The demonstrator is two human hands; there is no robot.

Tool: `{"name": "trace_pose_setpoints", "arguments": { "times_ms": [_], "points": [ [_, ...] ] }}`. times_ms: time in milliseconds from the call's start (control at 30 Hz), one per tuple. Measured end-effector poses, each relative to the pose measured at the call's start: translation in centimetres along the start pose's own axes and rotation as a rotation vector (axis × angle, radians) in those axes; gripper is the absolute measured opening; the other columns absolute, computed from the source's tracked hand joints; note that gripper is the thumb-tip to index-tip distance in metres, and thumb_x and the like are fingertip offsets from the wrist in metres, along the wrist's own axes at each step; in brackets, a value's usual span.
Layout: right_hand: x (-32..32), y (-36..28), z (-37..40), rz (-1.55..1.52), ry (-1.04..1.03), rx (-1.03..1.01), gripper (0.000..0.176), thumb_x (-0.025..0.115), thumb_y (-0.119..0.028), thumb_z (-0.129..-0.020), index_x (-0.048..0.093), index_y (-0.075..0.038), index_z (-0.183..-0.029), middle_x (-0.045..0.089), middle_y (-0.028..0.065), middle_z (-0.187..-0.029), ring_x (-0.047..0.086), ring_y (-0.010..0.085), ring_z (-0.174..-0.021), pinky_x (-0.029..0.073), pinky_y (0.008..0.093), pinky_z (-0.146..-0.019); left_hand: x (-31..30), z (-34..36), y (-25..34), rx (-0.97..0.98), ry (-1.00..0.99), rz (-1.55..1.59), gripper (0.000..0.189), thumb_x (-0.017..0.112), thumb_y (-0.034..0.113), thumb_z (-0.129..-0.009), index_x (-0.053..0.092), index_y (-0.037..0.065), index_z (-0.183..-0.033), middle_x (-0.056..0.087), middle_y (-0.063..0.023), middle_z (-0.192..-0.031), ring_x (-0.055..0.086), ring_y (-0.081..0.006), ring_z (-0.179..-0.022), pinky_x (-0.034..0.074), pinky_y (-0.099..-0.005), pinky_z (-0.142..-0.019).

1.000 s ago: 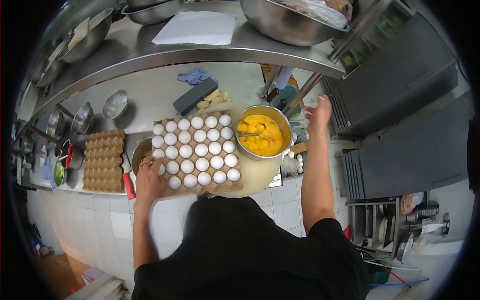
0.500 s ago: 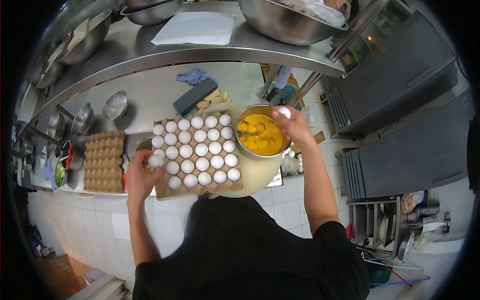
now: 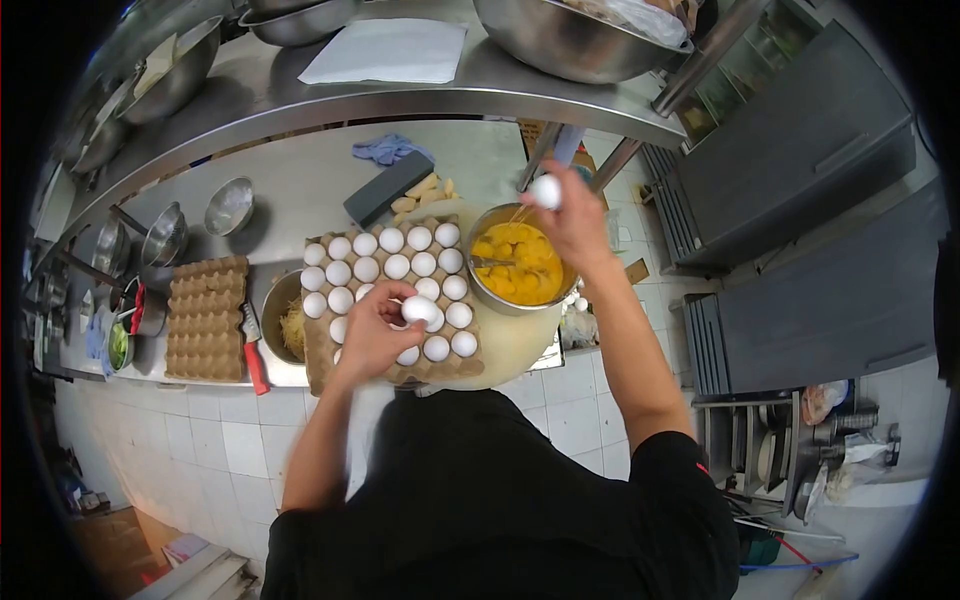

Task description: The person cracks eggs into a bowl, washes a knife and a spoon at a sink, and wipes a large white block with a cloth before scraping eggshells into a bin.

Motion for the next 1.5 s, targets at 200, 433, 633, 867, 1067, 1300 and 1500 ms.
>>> {"name": "trace_pose_setpoints", "arguments": {
  "times_ms": [200,433,633,867,1067,1300,1500],
  "points": [
    [-6.6,9.9,7.2,-0.156,0.691,0.36,0.053,0.075,-0.016,-0.091,0.05,-0.002,-0.135,0.065,0.0115,-0.105,0.065,0.0151,-0.083,0.055,0.0296,-0.067,4.6,-1.4,-1.3,-0.077,-0.139,0.237,0.037,0.074,-0.003,-0.081,0.059,0.005,-0.115,0.065,-0.0035,-0.098,0.062,-0.0081,-0.085,0.051,-0.024,-0.074],
    [-3.1,1.0,9.9,-0.594,-0.158,0.617,0.066,0.078,-0.018,-0.085,0.048,-0.002,-0.142,0.059,0.0173,-0.132,0.059,0.0284,-0.111,0.052,0.0389,-0.09,8.5,-2.8,1.0,-0.109,-0.163,0.332,0.05,0.08,0.01,-0.081,0.053,0.002,-0.122,0.064,-0.0088,-0.102,0.064,-0.014,-0.089,0.053,-0.028,-0.075],
    [0.2,-3.4,7.7,-0.548,-0.255,0.104,0.037,0.062,-0.012,-0.097,0.054,-0.005,-0.132,0.062,0.0095,-0.111,0.064,0.0164,-0.085,0.053,0.0276,-0.066,8.1,-2.9,3.3,-0.071,-0.173,0.399,0.048,0.08,0.013,-0.085,0.054,0.006,-0.126,0.064,-0.007,-0.106,0.062,-0.0132,-0.093,0.052,-0.0283,-0.076],
    [-1.7,13.6,3.2,-0.932,0.516,0.808,0.034,0.047,-0.027,-0.106,0.051,-0.006,-0.133,0.061,0.0089,-0.102,0.058,0.0121,-0.065,0.043,0.0261,-0.047,-7.8,0.1,1.8,0.233,0.43,-1.064,0.048,0.07,0.004,-0.076,0.06,0.005,-0.123,0.06,-0.0201,-0.119,0.058,-0.0403,-0.107,0.05,-0.0479,-0.092],
    [-0.8,15.6,4.9,-1.114,0.318,0.838,0.036,0.045,-0.027,-0.107,0.048,-0.005,-0.135,0.062,0.0093,-0.101,0.059,0.0134,-0.067,0.044,0.0272,-0.05,-11.4,1.1,-3.2,0.22,0.285,-1.149,0.048,0.065,0.002,-0.07,0.062,0.006,-0.118,0.06,-0.0193,-0.114,0.057,-0.0412,-0.108,0.048,-0.0476,-0.093],
    [1.3,7.2,5.6,-0.983,-0.102,0.826,0.032,0.07,-0.015,-0.094,0.056,-0.005,-0.121,0.062,0.0013,-0.084,0.057,0.0098,-0.066,0.044,0.026,-0.054,-12.6,0.7,-1.5,0.227,0.311,-1.014,0.039,0.067,0.002,-0.068,0.064,0.003,-0.107,0.063,-0.0175,-0.098,0.063,-0.038,-0.092,0.052,-0.0471,-0.08],
    [5.4,4.4,3.2,-0.381,-0.344,0.543,0.035,0.073,-0.03,-0.092,0.062,-0.002,-0.11,0.069,0.0129,-0.082,0.068,0.0283,-0.072,0.053,0.0386,-0.065,-12.1,0.8,1.0,0.123,0.425,-0.718,0.043,0.073,0.006,-0.068,0.065,0.002,-0.11,0.066,-0.0112,-0.092,0.064,-0.0227,-0.079,0.053,-0.0351,-0.071]
  ]
}}
Point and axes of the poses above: each hand's wrist, its own z-axis away from the middle knuckle, its own x-axis out of the palm, y = z × x, the point moved 5 cm from there along -z, towards the middle knuckle
